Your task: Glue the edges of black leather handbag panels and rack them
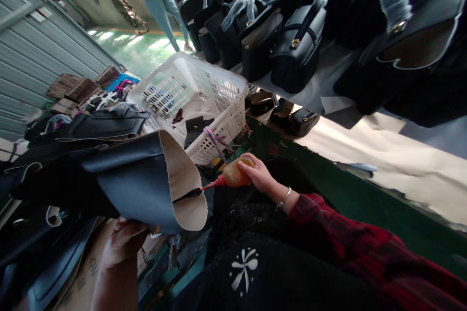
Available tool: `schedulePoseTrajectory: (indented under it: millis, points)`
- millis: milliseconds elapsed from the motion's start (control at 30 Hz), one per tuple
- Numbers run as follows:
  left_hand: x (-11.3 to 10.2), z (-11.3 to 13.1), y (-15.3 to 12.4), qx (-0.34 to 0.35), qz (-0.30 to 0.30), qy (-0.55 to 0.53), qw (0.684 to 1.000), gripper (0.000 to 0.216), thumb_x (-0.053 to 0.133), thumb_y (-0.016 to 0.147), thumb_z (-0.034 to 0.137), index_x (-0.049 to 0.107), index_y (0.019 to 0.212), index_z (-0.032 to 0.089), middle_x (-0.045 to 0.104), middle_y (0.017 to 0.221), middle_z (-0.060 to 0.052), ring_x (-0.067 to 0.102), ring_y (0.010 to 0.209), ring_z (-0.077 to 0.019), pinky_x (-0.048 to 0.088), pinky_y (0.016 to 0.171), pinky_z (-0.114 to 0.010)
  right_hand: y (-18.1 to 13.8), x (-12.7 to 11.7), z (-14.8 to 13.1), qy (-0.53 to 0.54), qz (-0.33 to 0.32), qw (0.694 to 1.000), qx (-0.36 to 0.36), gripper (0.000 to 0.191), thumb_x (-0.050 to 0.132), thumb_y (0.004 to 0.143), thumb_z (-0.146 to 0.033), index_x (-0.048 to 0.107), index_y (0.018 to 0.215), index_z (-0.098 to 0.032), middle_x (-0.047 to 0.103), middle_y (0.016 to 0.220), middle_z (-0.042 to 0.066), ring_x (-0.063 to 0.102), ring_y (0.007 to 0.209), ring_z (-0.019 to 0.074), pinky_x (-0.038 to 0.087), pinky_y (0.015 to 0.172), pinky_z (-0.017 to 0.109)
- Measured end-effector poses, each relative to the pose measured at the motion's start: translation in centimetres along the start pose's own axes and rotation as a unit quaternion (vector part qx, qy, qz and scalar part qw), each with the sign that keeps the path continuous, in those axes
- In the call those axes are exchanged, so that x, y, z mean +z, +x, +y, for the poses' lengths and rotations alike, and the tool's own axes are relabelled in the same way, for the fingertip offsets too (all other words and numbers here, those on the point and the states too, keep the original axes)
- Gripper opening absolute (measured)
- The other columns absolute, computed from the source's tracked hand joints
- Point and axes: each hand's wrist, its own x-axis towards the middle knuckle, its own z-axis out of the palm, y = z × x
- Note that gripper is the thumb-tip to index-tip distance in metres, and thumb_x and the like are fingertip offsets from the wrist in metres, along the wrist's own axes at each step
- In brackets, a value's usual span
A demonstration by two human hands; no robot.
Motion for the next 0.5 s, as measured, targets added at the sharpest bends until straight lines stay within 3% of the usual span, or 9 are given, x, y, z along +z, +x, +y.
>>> schedulePoseTrajectory:
  millis: [233,367,500]
  points:
    - [0.1,0.2,0.2,-0.012,-0.010,-0.009,1.000,0.013,0.080,0.043,0.014,0.070,0.048,0.020,0.064,0.049,0.001,0.057,0.046,-0.0117,0.053,0.053,-0.023,-0.9,0.1,-0.8,-0.066,-0.017,0.996,-0.065,0.049,0.084,0.063,-0.057,0.059,0.089,-0.024,0.057,0.071,-0.003,0.052,0.063,0.0152,0.045,0.060,0.028]
    - [-0.1,0.1,0.3,-0.018,-0.012,-0.006,1.000,0.015,0.081,0.041,0.014,0.073,0.053,0.020,0.069,0.055,-0.001,0.062,0.052,-0.0143,0.055,0.057,-0.025,-1.0,0.0,-1.6,-0.114,0.018,0.982,-0.148,0.043,0.080,0.068,-0.057,0.060,0.090,-0.025,0.056,0.076,-0.001,0.050,0.065,0.0166,0.044,0.061,0.030]
    - [-0.2,0.1,0.3,-0.020,-0.019,-0.004,1.000,0.015,0.083,0.043,0.015,0.074,0.055,0.019,0.068,0.053,-0.001,0.061,0.051,-0.0136,0.054,0.057,-0.024,-1.2,-0.1,-2.0,-0.128,0.025,0.976,-0.175,0.041,0.078,0.071,-0.057,0.060,0.091,-0.025,0.057,0.079,0.001,0.051,0.068,0.0186,0.045,0.064,0.033]
